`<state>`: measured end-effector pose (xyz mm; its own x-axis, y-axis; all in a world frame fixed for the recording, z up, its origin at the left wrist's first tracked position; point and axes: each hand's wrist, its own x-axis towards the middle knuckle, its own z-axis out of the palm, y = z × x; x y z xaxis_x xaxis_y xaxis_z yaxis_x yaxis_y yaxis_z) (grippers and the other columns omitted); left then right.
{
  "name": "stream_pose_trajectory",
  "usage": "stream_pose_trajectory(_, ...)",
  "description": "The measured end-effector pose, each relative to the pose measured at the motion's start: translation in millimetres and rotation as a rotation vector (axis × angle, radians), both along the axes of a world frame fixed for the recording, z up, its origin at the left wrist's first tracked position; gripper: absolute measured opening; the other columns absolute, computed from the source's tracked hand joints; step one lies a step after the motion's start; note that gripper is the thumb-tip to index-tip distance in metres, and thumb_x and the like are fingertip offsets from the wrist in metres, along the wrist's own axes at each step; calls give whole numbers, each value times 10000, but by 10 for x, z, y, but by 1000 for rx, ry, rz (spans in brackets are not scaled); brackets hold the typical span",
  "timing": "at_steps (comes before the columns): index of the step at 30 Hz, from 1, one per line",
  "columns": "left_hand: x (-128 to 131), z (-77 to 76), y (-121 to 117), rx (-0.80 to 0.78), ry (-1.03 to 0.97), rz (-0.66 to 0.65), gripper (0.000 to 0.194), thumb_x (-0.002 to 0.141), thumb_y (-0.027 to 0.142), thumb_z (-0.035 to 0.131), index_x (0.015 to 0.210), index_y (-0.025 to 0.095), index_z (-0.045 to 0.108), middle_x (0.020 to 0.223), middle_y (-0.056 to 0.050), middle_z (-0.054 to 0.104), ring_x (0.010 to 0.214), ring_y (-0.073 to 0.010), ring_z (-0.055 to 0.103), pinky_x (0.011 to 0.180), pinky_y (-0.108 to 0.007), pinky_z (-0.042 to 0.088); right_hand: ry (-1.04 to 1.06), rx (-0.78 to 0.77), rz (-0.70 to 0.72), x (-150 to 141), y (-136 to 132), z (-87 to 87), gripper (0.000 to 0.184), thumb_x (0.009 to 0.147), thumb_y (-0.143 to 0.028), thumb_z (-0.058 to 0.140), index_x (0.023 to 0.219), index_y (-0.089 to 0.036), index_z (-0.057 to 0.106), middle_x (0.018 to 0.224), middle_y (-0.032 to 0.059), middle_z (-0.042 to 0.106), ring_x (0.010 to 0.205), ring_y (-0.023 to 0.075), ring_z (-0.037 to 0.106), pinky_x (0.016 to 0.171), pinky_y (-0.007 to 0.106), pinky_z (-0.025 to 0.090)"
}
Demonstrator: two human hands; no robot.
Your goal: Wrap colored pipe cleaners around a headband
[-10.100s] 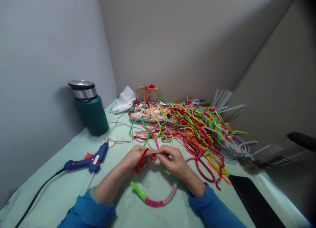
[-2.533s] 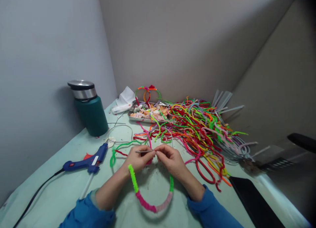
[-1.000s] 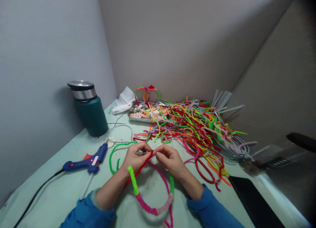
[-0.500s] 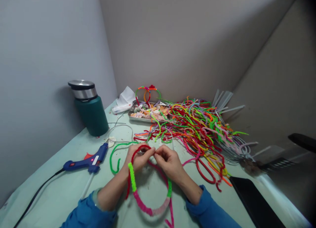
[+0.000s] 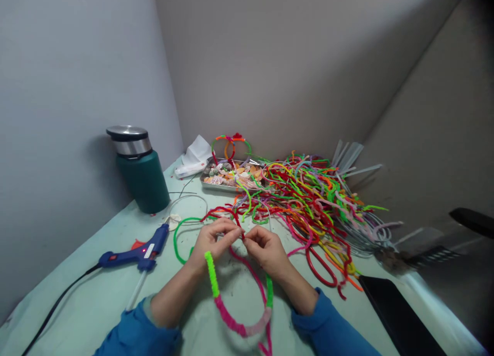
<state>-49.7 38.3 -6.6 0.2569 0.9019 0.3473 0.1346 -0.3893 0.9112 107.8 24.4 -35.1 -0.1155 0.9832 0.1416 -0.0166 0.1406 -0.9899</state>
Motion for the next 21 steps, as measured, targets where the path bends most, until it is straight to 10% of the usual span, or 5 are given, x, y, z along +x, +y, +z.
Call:
stream_pose_trajectory(7, 35, -43, -8, 106, 143, -80, 243, 741, 189, 578, 954, 180, 695, 866, -63, 608, 832, -181, 575, 751, -307, 459, 70, -19, 34, 42, 8, 16, 174, 707, -297, 618, 634, -179, 512, 424, -84, 406, 372, 55, 307, 367, 187, 219)
stream_pose_trajectory(21, 48, -193, 58, 326, 295, 64, 169, 825, 215, 550, 835, 134, 698, 779, -75, 664, 740, -160, 607, 699, -282, 462, 20, 7, 8, 50, 19, -60, 188, 771, -348, 593, 747, -164, 561, 526, -58, 475, 416, 61, 357, 386, 188, 248)
